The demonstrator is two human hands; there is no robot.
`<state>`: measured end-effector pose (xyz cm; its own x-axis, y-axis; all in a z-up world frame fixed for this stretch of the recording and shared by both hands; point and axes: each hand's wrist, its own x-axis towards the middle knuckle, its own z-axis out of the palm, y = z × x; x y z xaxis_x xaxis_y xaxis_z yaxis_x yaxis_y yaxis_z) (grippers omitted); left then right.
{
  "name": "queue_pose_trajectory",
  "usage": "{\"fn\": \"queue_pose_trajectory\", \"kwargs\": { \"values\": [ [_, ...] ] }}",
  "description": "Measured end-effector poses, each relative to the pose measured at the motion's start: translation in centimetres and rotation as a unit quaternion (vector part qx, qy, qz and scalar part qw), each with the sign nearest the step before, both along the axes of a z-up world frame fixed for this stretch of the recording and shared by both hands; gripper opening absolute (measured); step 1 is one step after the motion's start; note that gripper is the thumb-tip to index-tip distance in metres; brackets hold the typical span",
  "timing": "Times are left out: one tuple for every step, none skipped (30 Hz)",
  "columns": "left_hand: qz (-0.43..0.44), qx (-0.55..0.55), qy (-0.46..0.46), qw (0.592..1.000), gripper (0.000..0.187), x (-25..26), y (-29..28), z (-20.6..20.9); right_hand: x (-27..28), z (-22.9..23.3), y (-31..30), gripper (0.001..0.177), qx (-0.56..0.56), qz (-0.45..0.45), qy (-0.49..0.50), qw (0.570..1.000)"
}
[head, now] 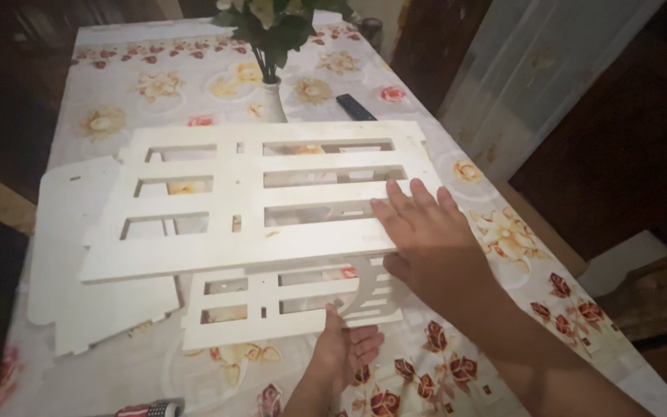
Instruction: The person assembles a white plastic shelving unit on a dining table. They use a screwdriver to tighten screws into pre-drilled holes, align side panels, and secure the structure. The person handles multiple flat panels and screws, progressively building the unit.
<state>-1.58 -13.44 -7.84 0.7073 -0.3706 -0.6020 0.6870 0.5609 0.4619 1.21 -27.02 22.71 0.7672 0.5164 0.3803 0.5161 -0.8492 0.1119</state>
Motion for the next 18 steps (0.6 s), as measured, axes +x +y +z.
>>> {"fn": "queue_pose_trajectory", "kwargs": {
  "values": [
    [-0.003,0.005,-0.004,1.000,0.103,-0.1,0.0,0.1,-0.1,0.1,0.1,0.075,0.001,0.002,-0.005,1.000],
    [-0.008,0.011,-0.009,1.000,0.104,0.0,-0.1,0.2,-0.2,0.2,0.3,0.074,0.002,0.002,-0.010,1.000],
    [-0.006,0.019,0.000,1.000,0.103,0.2,-0.1,0.3,-0.2,0.2,0.3,0.074,0.003,0.002,-0.015,1.000],
    [-0.004,0.027,0.012,1.000,0.103,0.2,-0.1,0.4,-0.2,0.3,0.4,0.074,0.005,0.002,-0.014,1.000],
    [-0.002,0.036,0.023,0.999,0.102,0.3,-0.2,0.3,-0.2,0.3,0.4,0.074,0.007,0.003,-0.013,1.000],
    [-0.003,0.039,0.023,0.999,0.102,0.3,-0.1,0.2,-0.2,0.2,0.5,0.075,0.009,0.005,-0.009,1.000],
    [-0.004,0.043,0.022,0.999,0.102,0.3,-0.1,0.0,-0.2,0.1,0.5,0.074,0.006,0.002,-0.009,1.000],
    [-0.004,0.046,0.022,0.999,0.102,0.4,0.0,-0.2,-0.1,-0.1,0.5,0.074,0.002,-0.001,-0.007,1.000],
    [-0.004,0.046,0.026,0.999,0.101,0.4,0.0,-0.5,-0.1,-0.2,0.5,0.074,-0.001,-0.004,-0.005,1.000],
    [-0.005,0.047,0.029,0.998,0.100,0.5,0.1,-0.6,0.0,-0.2,0.4,0.074,0.000,-0.004,-0.003,1.000],
    [-0.006,0.047,0.031,0.998,0.100,0.5,0.1,-0.8,0.0,-0.3,0.3,0.074,0.001,-0.003,-0.001,1.000],
    [-0.015,0.051,0.031,0.998,0.100,0.6,0.1,-0.9,0.0,-0.2,0.3,0.074,0.001,-0.002,0.000,1.000],
    [-0.024,0.055,0.031,0.998,0.102,0.7,0.2,-0.9,0.0,-0.3,0.3,0.075,0.000,0.004,0.003,1.000],
    [-0.033,0.059,0.030,0.997,0.103,0.8,0.1,-0.8,0.0,-0.2,0.3,0.076,-0.003,0.011,0.005,1.000],
    [-0.032,0.070,0.023,0.997,0.096,0.9,0.1,-0.6,0.0,-0.2,0.3,0.076,-0.005,0.017,0.008,1.000],
    [-0.032,0.082,0.017,0.996,0.089,0.8,0.1,-0.4,0.0,-0.2,0.2,0.076,-0.013,0.018,0.000,1.000],
    [-0.031,0.094,0.011,0.995,0.082,0.8,0.1,0.0,0.0,-0.2,0.2,0.076,-0.021,0.019,-0.007,1.000],
    [-0.028,0.092,0.000,0.995,0.079,0.8,0.1,0.3,-0.2,-0.3,0.2,0.076,-0.027,0.022,-0.013,0.999]
  ]
}}
